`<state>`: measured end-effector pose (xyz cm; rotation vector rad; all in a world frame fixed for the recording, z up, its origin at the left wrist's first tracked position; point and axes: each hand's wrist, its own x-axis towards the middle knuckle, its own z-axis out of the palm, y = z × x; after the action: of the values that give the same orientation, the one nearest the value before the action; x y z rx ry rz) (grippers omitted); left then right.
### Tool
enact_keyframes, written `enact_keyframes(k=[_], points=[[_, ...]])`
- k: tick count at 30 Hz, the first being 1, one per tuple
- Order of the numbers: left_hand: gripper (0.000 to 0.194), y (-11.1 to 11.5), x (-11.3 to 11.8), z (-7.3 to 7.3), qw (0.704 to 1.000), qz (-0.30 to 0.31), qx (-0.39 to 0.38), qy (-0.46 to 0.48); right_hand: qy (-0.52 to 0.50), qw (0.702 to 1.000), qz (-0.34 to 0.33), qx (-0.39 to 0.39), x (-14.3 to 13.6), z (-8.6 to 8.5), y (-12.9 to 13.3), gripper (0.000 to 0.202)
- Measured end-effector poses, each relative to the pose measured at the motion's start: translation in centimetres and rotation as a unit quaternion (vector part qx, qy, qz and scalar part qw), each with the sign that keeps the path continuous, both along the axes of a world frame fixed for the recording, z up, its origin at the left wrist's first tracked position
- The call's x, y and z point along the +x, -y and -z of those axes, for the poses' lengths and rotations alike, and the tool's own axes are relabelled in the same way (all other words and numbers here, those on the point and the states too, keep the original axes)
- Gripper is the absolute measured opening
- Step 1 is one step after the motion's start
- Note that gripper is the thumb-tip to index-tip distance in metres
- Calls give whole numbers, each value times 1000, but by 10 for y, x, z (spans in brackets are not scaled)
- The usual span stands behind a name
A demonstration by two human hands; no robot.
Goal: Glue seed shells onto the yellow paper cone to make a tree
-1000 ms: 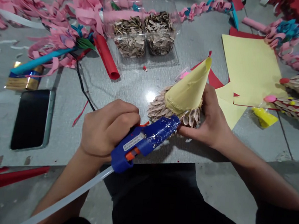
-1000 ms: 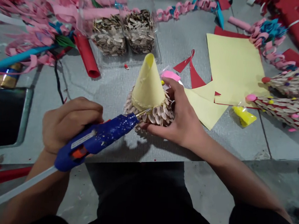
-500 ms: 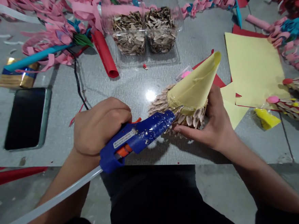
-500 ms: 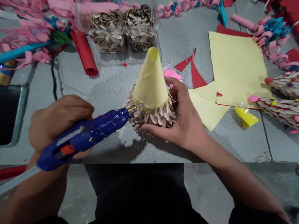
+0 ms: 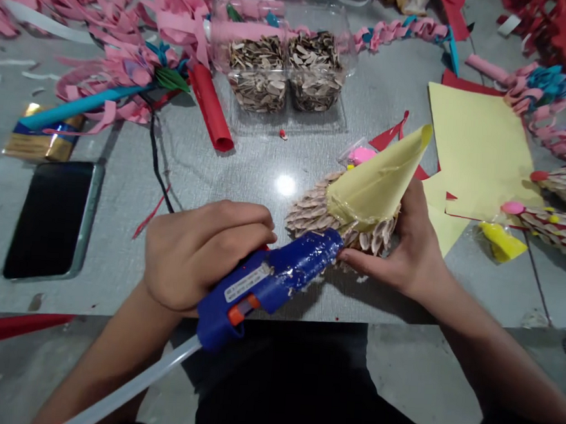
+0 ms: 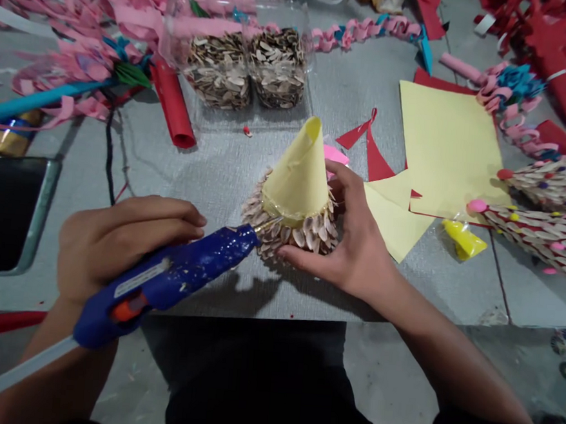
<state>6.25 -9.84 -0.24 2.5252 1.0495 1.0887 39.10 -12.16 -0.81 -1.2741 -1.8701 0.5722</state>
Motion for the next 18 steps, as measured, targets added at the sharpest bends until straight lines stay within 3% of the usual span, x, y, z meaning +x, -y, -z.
enact_keyframes(k=[3, 11, 18], points=[[17, -3, 4, -4, 996, 52, 72, -4, -13, 1000, -6, 2, -1, -1, 0, 110], [16, -5, 4, -8, 1000, 3, 31, 0, -13, 1000, 0, -22, 3, 2, 2, 111], [7, -14, -4, -10, 997, 53, 48, -27, -15, 1000, -11, 3, 5, 0, 2, 114]])
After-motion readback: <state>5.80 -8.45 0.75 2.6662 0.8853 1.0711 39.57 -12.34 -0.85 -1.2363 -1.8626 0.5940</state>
